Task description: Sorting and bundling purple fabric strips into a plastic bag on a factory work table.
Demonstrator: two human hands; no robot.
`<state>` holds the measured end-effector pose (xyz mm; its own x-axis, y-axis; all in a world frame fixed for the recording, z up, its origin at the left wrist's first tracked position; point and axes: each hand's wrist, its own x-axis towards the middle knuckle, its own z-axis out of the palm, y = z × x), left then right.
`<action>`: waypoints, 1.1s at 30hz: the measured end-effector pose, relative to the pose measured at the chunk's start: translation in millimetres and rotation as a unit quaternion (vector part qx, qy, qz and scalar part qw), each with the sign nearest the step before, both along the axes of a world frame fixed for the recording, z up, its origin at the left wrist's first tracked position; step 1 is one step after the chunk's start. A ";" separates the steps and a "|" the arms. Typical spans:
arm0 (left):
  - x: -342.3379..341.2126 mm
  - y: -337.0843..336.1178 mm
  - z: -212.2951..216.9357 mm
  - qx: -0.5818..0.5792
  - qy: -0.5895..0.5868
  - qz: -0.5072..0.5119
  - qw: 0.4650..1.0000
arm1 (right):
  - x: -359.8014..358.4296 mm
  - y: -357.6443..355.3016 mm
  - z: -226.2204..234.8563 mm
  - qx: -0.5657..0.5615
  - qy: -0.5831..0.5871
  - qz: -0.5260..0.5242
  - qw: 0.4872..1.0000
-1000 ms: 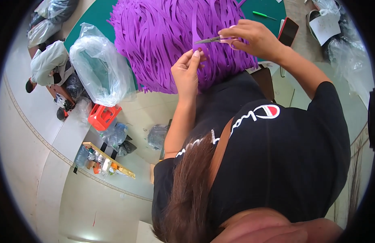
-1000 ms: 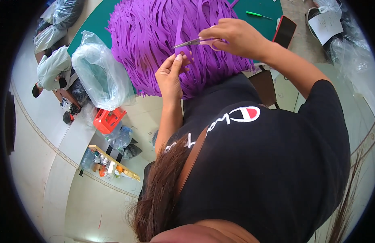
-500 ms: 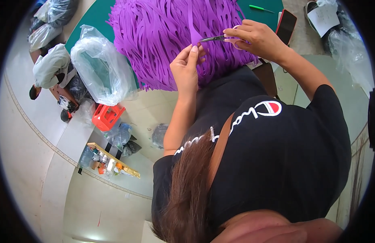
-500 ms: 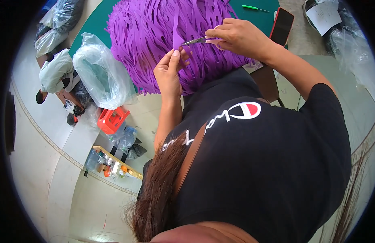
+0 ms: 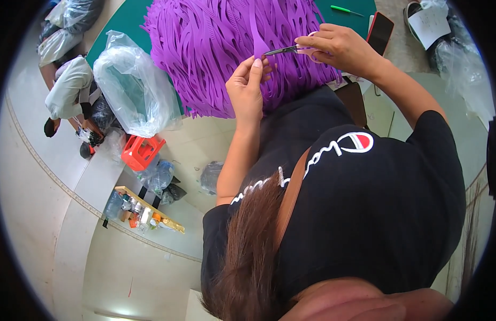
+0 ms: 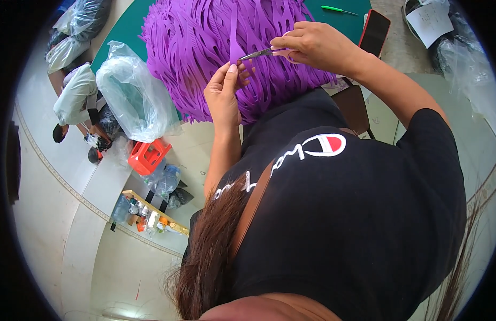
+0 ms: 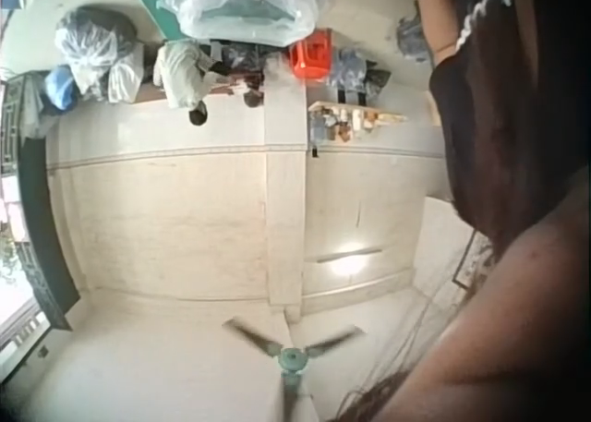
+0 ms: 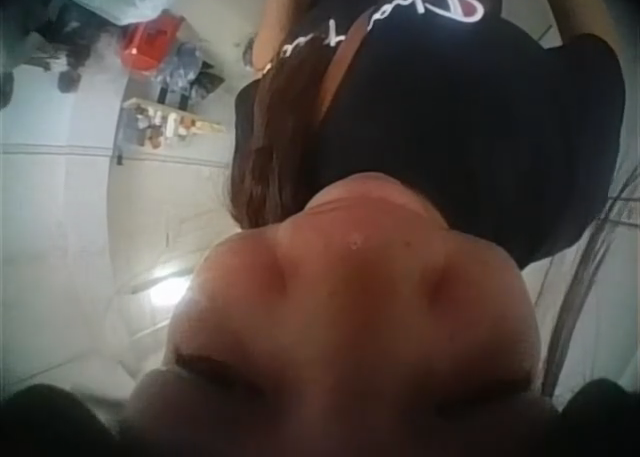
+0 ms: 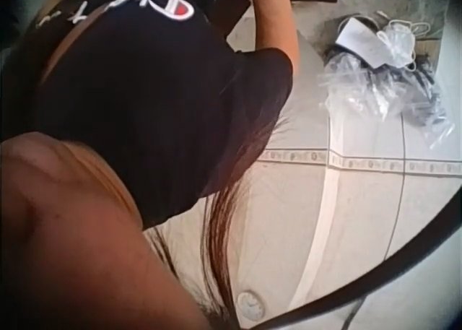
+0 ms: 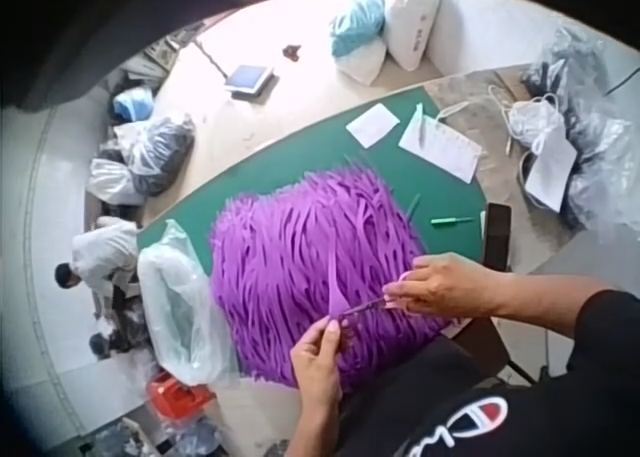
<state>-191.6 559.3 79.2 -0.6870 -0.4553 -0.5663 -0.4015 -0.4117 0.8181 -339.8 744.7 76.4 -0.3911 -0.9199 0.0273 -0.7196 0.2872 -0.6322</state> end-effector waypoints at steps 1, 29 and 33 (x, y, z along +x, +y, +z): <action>-0.2 -0.1 -0.1 0.000 0.000 -0.001 1.000 | -0.4 -0.1 -1.1 -0.006 -0.004 -0.001 1.000; -1.9 -2.7 -4.8 0.002 0.027 -0.020 0.999 | -17.6 7.1 -60.9 -0.017 -0.244 -0.244 0.938; -4.1 -3.2 -20.1 -0.101 0.058 -0.019 0.993 | -40.6 7.1 -143.7 -0.338 -0.059 -0.296 0.892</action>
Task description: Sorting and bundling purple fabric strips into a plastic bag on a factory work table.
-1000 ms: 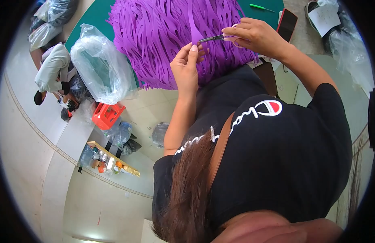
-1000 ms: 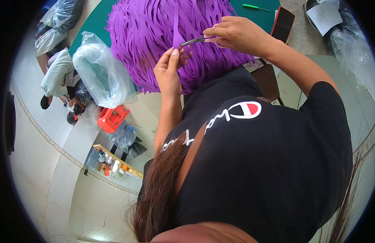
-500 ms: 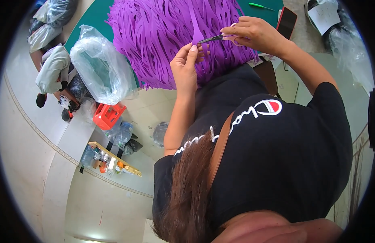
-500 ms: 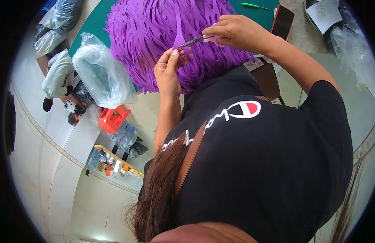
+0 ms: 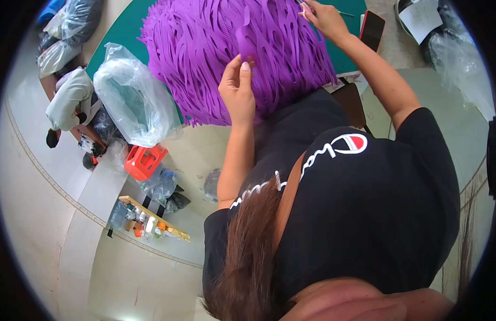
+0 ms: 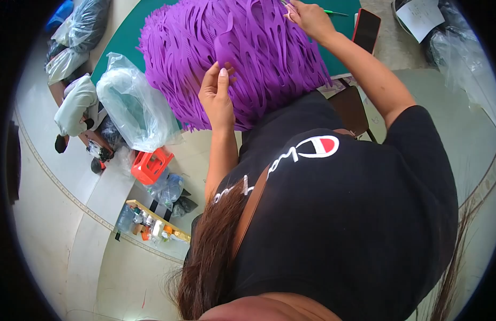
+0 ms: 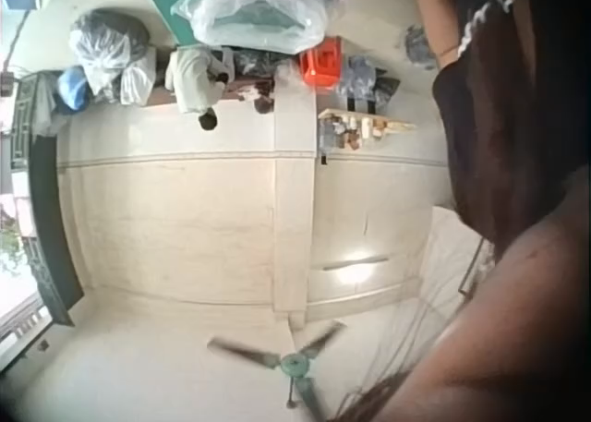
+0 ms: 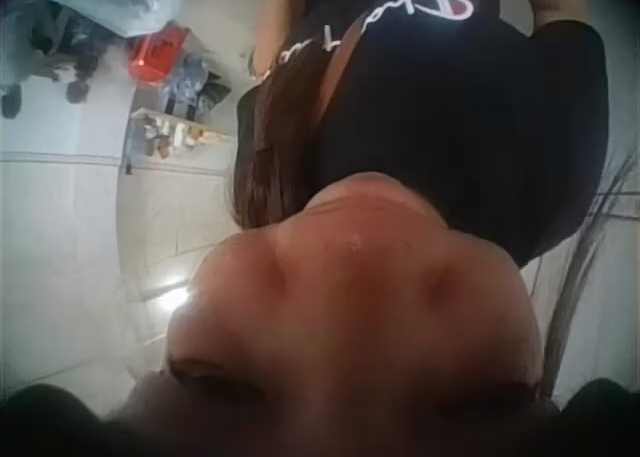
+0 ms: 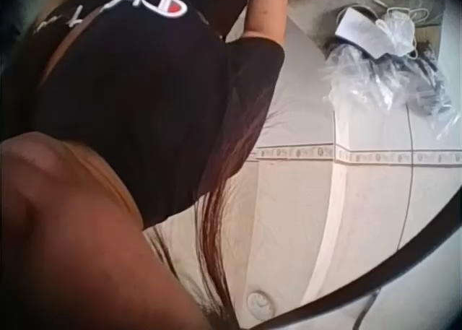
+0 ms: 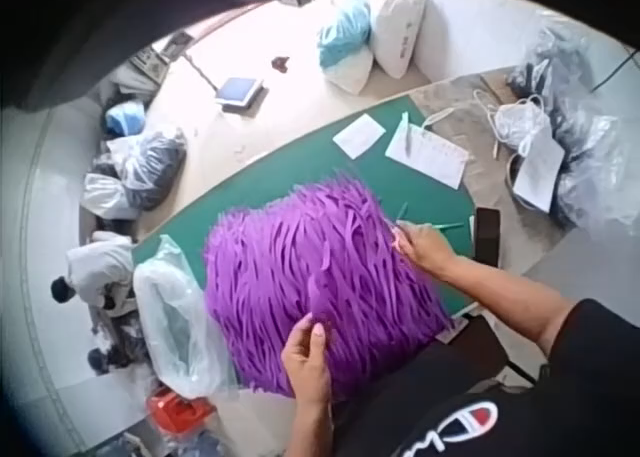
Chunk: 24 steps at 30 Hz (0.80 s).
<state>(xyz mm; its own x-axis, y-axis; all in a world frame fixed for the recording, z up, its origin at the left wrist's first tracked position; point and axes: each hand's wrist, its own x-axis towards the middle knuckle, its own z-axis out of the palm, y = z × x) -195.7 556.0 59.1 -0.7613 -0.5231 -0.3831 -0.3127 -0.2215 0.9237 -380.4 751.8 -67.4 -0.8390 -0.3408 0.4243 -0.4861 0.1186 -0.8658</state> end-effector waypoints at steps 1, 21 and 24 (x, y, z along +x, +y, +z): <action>1.1 -2.3 -7.2 -0.001 0.006 -0.012 1.000 | 0.9 0.3 -16.7 0.003 0.003 -0.004 1.000; 42.7 24.6 41.7 -0.114 0.032 -0.323 0.939 | 426.4 272.7 79.8 0.169 -0.621 -0.062 0.763; 54.1 23.6 41.6 -0.083 0.024 -0.351 0.932 | 464.7 259.9 122.9 0.065 -0.666 -0.113 0.735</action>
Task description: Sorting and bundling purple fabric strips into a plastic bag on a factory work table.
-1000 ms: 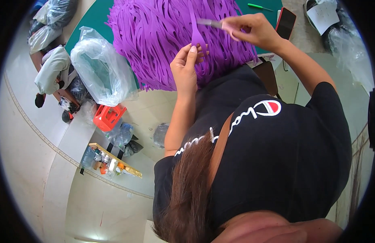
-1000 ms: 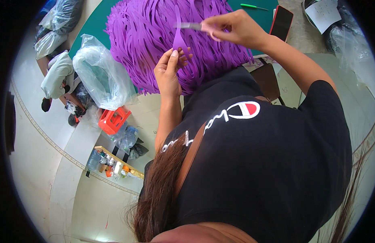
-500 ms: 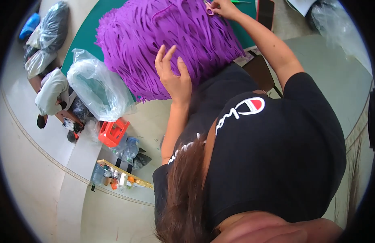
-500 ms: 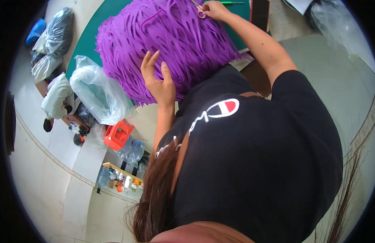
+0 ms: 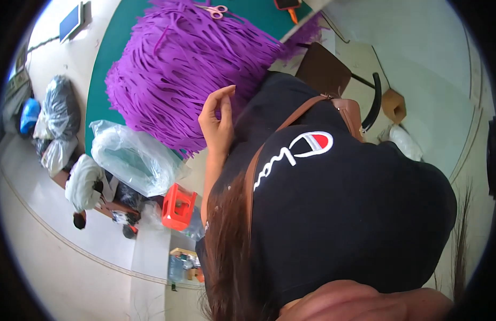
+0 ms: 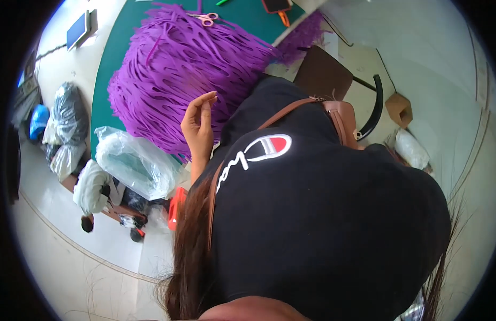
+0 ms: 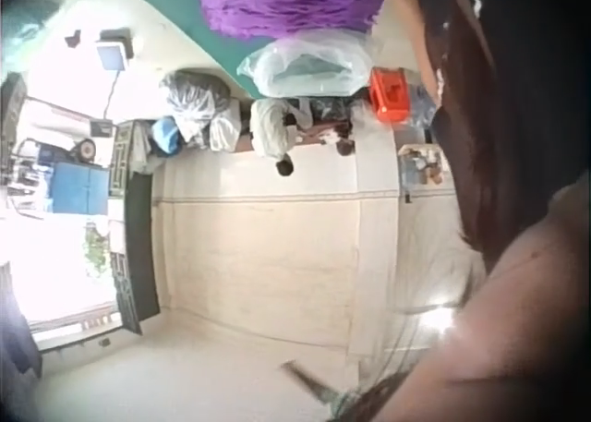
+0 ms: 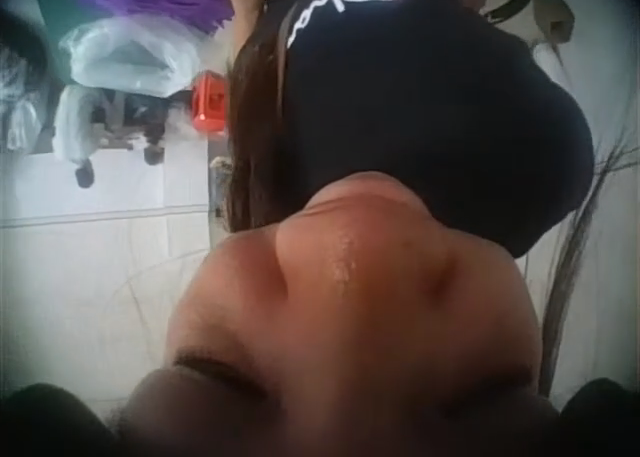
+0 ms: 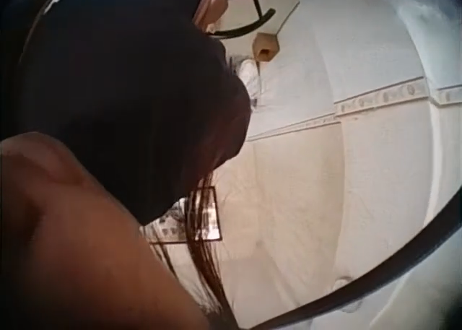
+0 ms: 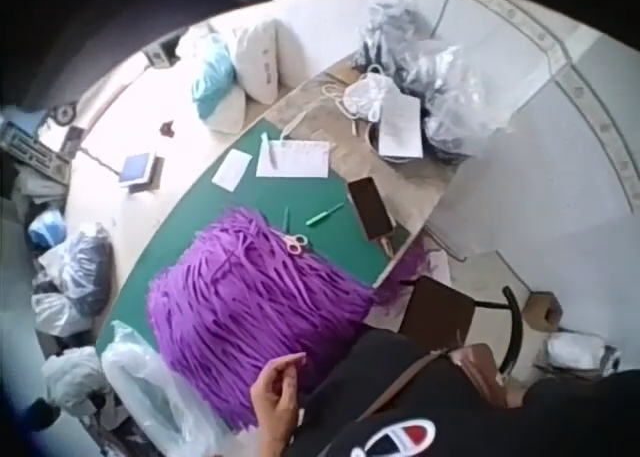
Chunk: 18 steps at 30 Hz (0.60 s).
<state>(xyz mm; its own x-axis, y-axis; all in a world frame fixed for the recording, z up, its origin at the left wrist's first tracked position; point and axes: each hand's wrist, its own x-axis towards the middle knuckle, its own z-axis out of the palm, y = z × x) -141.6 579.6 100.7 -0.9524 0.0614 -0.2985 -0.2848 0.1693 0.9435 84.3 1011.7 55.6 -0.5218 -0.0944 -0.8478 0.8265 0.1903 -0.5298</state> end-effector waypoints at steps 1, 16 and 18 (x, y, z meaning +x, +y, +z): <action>6.3 -2.9 4.4 0.001 0.002 -0.005 1.000 | 5.7 1.5 9.1 -0.019 -0.008 -0.030 0.999; 40.2 64.1 -4.0 0.150 -0.141 -0.371 0.906 | -105.5 -110.1 -105.5 -0.056 0.197 -0.013 0.979; 43.1 54.1 0.7 0.088 0.021 -0.423 0.901 | -130.1 -126.1 -94.4 0.021 -0.063 0.099 0.993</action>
